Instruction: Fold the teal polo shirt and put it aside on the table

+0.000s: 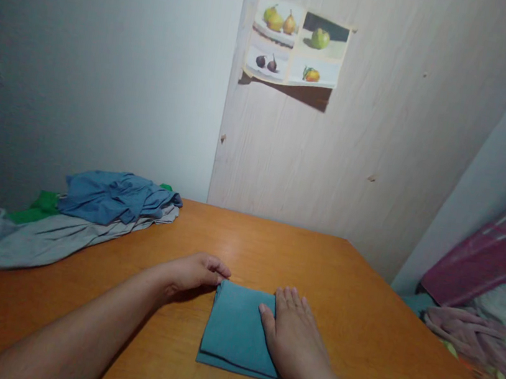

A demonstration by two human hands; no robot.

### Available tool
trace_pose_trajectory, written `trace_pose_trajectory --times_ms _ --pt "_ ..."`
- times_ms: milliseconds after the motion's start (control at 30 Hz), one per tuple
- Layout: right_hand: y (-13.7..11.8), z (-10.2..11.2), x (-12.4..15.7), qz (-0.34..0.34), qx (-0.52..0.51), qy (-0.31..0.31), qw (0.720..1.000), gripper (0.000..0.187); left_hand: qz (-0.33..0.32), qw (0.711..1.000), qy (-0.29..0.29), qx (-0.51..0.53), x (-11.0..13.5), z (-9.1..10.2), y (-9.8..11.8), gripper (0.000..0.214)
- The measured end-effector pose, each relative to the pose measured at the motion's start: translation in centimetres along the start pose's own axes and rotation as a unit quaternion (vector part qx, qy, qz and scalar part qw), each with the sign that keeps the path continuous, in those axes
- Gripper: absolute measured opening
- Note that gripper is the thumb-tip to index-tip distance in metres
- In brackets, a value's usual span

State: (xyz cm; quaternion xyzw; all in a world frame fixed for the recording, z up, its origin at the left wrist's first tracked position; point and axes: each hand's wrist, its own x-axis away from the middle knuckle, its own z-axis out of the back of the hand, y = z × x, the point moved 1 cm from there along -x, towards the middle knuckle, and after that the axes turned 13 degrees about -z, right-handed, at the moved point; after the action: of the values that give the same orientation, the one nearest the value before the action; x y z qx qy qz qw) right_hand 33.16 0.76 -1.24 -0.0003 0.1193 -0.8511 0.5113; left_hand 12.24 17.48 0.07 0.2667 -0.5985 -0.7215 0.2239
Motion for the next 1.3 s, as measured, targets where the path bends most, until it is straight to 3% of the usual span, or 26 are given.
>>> trace_pose_trajectory --times_ms 133,367,600,933,1133,1300 --pt "0.2 -0.2 -0.1 0.003 0.017 0.003 1.000 0.082 0.012 0.998 -0.066 0.014 -0.8 0.0 0.0 0.029" --pt "0.5 -0.1 0.0 0.001 0.014 0.010 1.000 0.080 -0.025 0.994 -0.095 -0.046 -1.3 -0.5 -0.5 0.039" --pt "0.9 -0.3 0.0 -0.001 0.013 0.007 1.000 0.079 -0.084 0.980 -0.064 -0.170 -1.2 -0.5 -0.2 0.021" --pt "1.0 0.0 0.1 0.006 0.036 -0.003 0.999 0.079 -0.108 0.965 -0.072 -0.230 -1.1 0.1 -0.1 0.023" --pt "1.0 0.0 0.3 0.007 0.025 0.000 1.000 0.077 -0.125 0.958 -0.047 -0.255 -1.0 0.0 0.7 0.022" --pt "0.7 0.2 0.5 0.002 0.027 -0.006 1.000 0.083 -0.195 0.950 -0.035 -0.241 -0.1 -1.3 2.4 0.018"
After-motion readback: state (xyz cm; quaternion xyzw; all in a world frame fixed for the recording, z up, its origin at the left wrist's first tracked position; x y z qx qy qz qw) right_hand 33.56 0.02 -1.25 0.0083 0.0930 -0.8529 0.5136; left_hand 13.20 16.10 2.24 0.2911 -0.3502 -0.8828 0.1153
